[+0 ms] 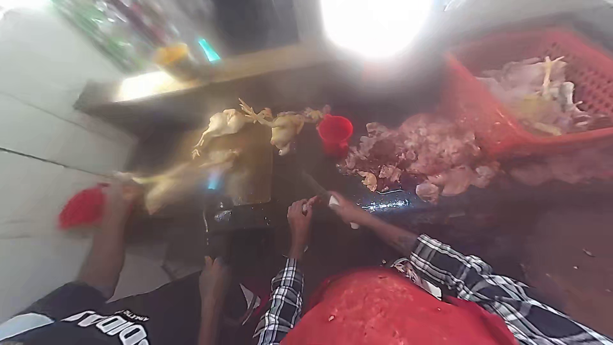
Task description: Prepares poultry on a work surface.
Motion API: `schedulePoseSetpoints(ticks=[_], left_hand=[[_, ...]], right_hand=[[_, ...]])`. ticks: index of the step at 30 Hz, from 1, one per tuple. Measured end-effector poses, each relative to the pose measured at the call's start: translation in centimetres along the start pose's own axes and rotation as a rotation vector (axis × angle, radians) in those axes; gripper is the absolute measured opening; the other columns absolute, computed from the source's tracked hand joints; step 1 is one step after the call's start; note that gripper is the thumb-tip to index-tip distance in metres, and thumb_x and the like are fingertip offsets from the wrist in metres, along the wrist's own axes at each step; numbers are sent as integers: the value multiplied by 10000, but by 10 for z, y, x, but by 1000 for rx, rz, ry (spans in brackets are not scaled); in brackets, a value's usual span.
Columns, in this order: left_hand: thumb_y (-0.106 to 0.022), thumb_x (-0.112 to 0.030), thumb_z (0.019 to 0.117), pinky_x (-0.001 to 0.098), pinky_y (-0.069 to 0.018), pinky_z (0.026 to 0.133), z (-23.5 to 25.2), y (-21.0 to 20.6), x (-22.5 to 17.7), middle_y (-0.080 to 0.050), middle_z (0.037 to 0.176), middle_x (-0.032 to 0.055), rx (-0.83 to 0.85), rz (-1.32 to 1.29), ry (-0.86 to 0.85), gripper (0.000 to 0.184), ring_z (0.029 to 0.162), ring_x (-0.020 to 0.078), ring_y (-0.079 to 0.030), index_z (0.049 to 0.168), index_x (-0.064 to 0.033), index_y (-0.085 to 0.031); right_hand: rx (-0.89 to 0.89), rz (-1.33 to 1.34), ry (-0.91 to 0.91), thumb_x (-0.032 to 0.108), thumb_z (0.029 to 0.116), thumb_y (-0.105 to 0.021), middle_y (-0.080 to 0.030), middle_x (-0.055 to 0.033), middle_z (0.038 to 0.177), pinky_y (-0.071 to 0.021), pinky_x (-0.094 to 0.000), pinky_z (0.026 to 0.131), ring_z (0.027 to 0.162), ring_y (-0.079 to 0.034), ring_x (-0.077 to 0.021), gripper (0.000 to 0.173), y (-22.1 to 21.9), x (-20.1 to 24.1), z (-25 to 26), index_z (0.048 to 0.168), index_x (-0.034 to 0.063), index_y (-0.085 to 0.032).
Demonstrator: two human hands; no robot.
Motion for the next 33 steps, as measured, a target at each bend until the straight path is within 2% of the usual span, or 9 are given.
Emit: schedulePoseSetpoints(ticks=[4,13,16,18,21,25,27,30,33], left_hand=[[-565,-482,1012,444,-536,975,7,-3,-1,-737,1156,13,-5,36,5,358,1095,209,-680,1155,-219,-761],[-524,-513,1026,502,-543,923,20,9,6,-765,1093,13,55,147,94,392,1052,239,-704,1156,-237,-770],[-574,-536,996,496,-520,992,33,32,40,-744,1128,48,30,40,145,443,1098,239,-681,1213,-190,-745],[-602,-433,1008,496,-456,1098,28,65,56,-683,1257,130,-87,-126,153,463,1219,294,-614,1311,-92,-675],[-531,-257,1056,440,-422,1148,-11,104,89,-576,1384,246,-390,-382,415,453,1324,318,-541,1389,50,-544],[-297,-529,1095,554,-477,998,-91,51,119,-459,1521,153,-413,-1090,1111,603,1304,310,-524,1571,-159,-313],[-212,-635,1062,602,-461,1015,-118,24,110,-461,1541,113,-285,-1423,1190,664,1336,322,-526,1581,-231,-306],[-303,-532,1084,418,-578,763,-142,-6,95,-657,1148,28,-303,-1554,1251,443,936,201,-682,1349,-225,-480],[-362,-271,1110,359,-559,786,-150,-61,42,-626,1071,86,-102,-1383,1188,327,879,177,-627,1326,-63,-492]], right_hand=[[-37,-294,61,408,1085,-426,-662,-226,1284,-512,-650,974,1139,-667,-423,649,-19,17,27,1656,355,-122],[61,-363,-38,459,1081,-408,-682,-244,1203,-529,-683,885,1047,-684,-453,629,-18,-17,-39,1645,397,-136],[90,-214,-69,450,1077,-453,-685,-199,1040,-569,-551,690,757,-674,-340,624,-9,-33,-67,1639,392,-188],[109,28,-83,432,1078,-482,-632,-135,910,-531,-424,561,596,-575,-229,625,-1,-41,-71,1637,391,-206],[44,-13,-95,445,1081,-462,-655,-182,1069,-547,-472,606,650,-604,-266,627,19,-38,-62,1642,383,-189],[195,-373,63,455,1061,-495,-662,-214,1295,-510,-702,907,1093,-674,-438,581,-1,-25,-63,1600,477,-276],[257,-463,138,488,1048,-501,-710,-200,1198,-501,-727,904,1076,-682,-457,575,-24,-22,-75,1579,522,-284],[242,-269,93,462,1059,-507,-684,-170,1278,-528,-663,930,1084,-693,-385,581,-21,-36,-88,1599,459,-291],[111,-4,15,416,1069,-506,-683,-156,1123,-576,-496,680,756,-670,-272,592,9,-65,-95,1618,388,-285]])
Point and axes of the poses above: each hand's wrist, its own z-axis towards the middle knuckle, its own y-axis out of the back of the hand, x = y × z, the point moved 6 cm from there along z, towards the middle knuckle
